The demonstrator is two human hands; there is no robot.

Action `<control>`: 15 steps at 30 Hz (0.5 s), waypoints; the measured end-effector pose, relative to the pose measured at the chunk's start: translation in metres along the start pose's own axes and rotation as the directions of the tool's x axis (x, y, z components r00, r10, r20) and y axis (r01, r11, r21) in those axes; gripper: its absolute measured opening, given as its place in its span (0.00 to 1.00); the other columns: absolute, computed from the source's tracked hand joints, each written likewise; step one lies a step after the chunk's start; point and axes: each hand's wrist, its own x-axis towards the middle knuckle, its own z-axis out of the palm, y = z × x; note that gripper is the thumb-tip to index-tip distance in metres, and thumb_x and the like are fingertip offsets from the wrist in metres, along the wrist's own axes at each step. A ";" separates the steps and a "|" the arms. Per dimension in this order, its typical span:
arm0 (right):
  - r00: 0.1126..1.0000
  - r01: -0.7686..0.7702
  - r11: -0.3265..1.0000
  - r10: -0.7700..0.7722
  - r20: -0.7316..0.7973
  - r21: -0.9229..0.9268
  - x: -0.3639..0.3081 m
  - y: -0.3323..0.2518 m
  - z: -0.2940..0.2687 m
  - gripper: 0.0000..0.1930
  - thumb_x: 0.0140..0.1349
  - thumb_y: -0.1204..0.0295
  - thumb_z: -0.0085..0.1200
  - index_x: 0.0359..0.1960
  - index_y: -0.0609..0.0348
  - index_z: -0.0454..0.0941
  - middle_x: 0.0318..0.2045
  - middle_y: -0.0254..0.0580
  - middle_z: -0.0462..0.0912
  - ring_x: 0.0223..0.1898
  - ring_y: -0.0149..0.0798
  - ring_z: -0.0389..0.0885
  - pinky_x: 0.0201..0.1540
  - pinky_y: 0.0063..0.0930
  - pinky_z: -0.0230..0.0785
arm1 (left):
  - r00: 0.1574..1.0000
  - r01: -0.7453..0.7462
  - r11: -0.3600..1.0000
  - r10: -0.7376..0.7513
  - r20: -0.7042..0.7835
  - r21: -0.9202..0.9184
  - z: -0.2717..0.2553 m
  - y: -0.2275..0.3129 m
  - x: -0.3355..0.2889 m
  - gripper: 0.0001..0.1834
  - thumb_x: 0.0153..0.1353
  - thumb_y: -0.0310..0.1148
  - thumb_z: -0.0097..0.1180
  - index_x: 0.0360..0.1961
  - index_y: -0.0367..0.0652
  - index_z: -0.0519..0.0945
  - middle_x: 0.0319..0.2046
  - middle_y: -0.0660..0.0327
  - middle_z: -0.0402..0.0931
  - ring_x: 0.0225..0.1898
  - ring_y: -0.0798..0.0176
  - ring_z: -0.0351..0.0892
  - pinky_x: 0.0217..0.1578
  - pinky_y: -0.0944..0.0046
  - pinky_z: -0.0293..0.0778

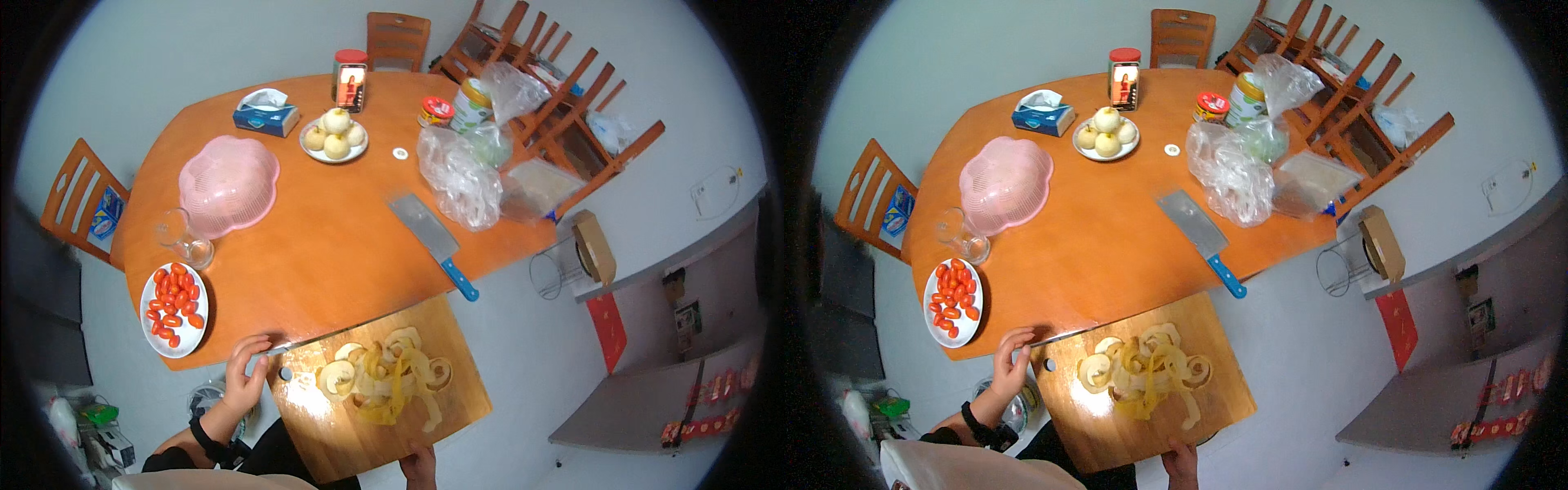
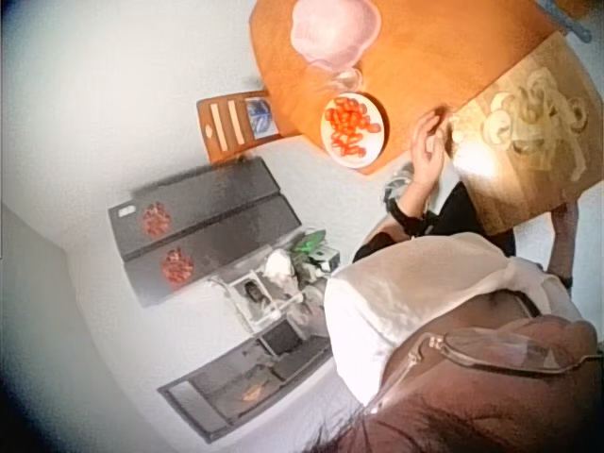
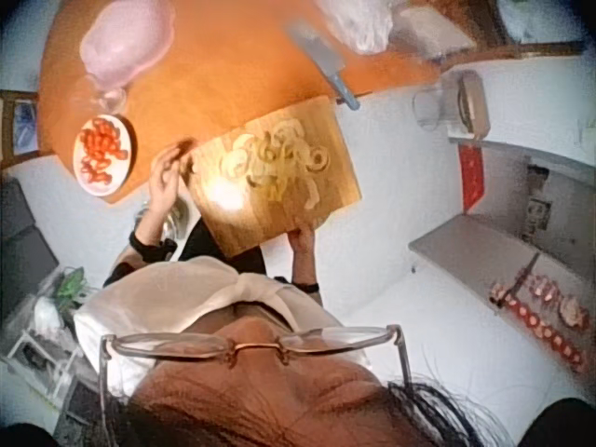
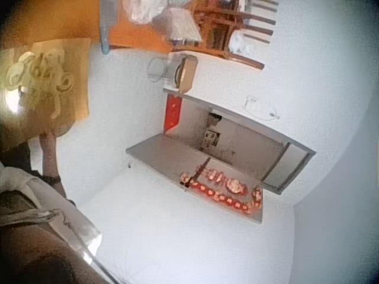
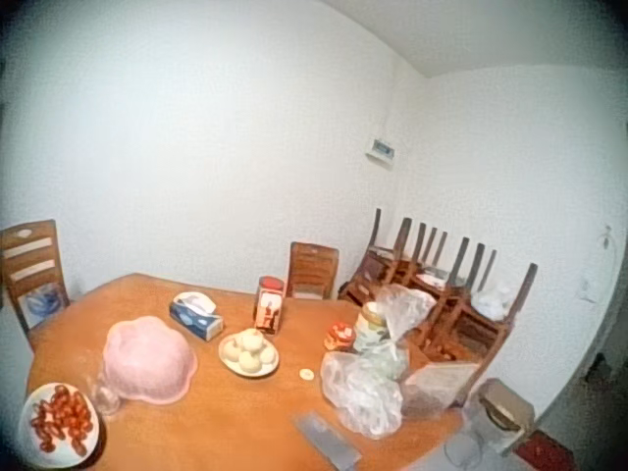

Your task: The person places a wooden cutting board on a stool, picks up a cleaver, and chops a pile of potato peels on the board before picking up and peeling a small white onion.

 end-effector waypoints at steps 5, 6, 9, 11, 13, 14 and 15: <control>0.996 -0.047 0.988 0.036 -0.079 -0.148 0.045 0.012 0.041 0.31 0.52 0.78 0.50 0.61 0.58 0.59 0.56 0.43 0.68 0.58 0.47 0.66 0.60 0.44 0.60 | 0.971 -0.237 0.963 0.229 0.070 0.131 -0.013 0.003 0.001 0.14 0.51 0.27 0.55 0.41 0.35 0.75 0.48 0.48 0.72 0.51 0.44 0.69 0.52 0.50 0.64; 0.997 -0.050 0.987 0.040 -0.066 -0.151 0.056 0.016 0.046 0.31 0.52 0.78 0.50 0.61 0.58 0.59 0.56 0.43 0.69 0.58 0.46 0.67 0.60 0.44 0.60 | 0.964 -0.257 0.961 0.247 0.102 0.098 -0.014 0.007 0.001 0.16 0.51 0.28 0.56 0.42 0.35 0.75 0.48 0.48 0.71 0.51 0.43 0.68 0.53 0.48 0.63; 0.996 -0.055 0.988 0.045 -0.072 -0.145 0.080 0.028 0.067 0.29 0.54 0.78 0.50 0.61 0.58 0.59 0.56 0.42 0.69 0.57 0.45 0.67 0.59 0.44 0.61 | 0.931 -0.291 0.957 0.279 0.234 0.018 -0.012 0.008 0.001 0.19 0.50 0.28 0.57 0.45 0.36 0.75 0.49 0.49 0.71 0.55 0.44 0.67 0.57 0.48 0.61; 0.995 -0.057 0.990 0.045 -0.093 -0.132 0.095 0.036 0.077 0.29 0.55 0.77 0.51 0.60 0.58 0.60 0.57 0.41 0.69 0.57 0.45 0.67 0.58 0.44 0.62 | 0.893 -0.344 0.939 0.335 0.301 -0.026 -0.003 0.000 0.002 0.21 0.48 0.31 0.61 0.46 0.37 0.75 0.50 0.50 0.71 0.56 0.45 0.67 0.59 0.49 0.59; 0.999 -0.035 0.995 0.033 -0.022 -0.092 0.109 0.045 0.084 0.27 0.57 0.76 0.50 0.60 0.57 0.60 0.57 0.40 0.68 0.57 0.44 0.67 0.58 0.44 0.61 | 0.869 -0.323 0.947 0.300 0.393 -0.008 -0.004 0.003 0.001 0.23 0.47 0.34 0.63 0.46 0.38 0.75 0.50 0.50 0.71 0.56 0.46 0.66 0.59 0.49 0.59; 0.999 -0.031 0.994 0.028 -0.027 -0.101 0.113 0.047 0.095 0.27 0.57 0.76 0.50 0.60 0.57 0.60 0.57 0.40 0.68 0.57 0.44 0.67 0.58 0.44 0.61 | 0.853 -0.347 0.937 0.334 0.402 -0.043 0.001 -0.006 0.002 0.25 0.46 0.38 0.66 0.46 0.40 0.76 0.50 0.51 0.70 0.57 0.46 0.65 0.59 0.48 0.59; 0.997 -0.043 0.992 0.036 -0.062 -0.119 0.118 0.047 0.108 0.25 0.59 0.75 0.51 0.59 0.57 0.62 0.56 0.38 0.70 0.55 0.42 0.70 0.55 0.40 0.64 | 0.854 -0.344 0.938 0.335 0.398 -0.052 0.001 -0.011 0.004 0.25 0.46 0.38 0.66 0.46 0.40 0.76 0.50 0.51 0.70 0.57 0.46 0.65 0.59 0.48 0.59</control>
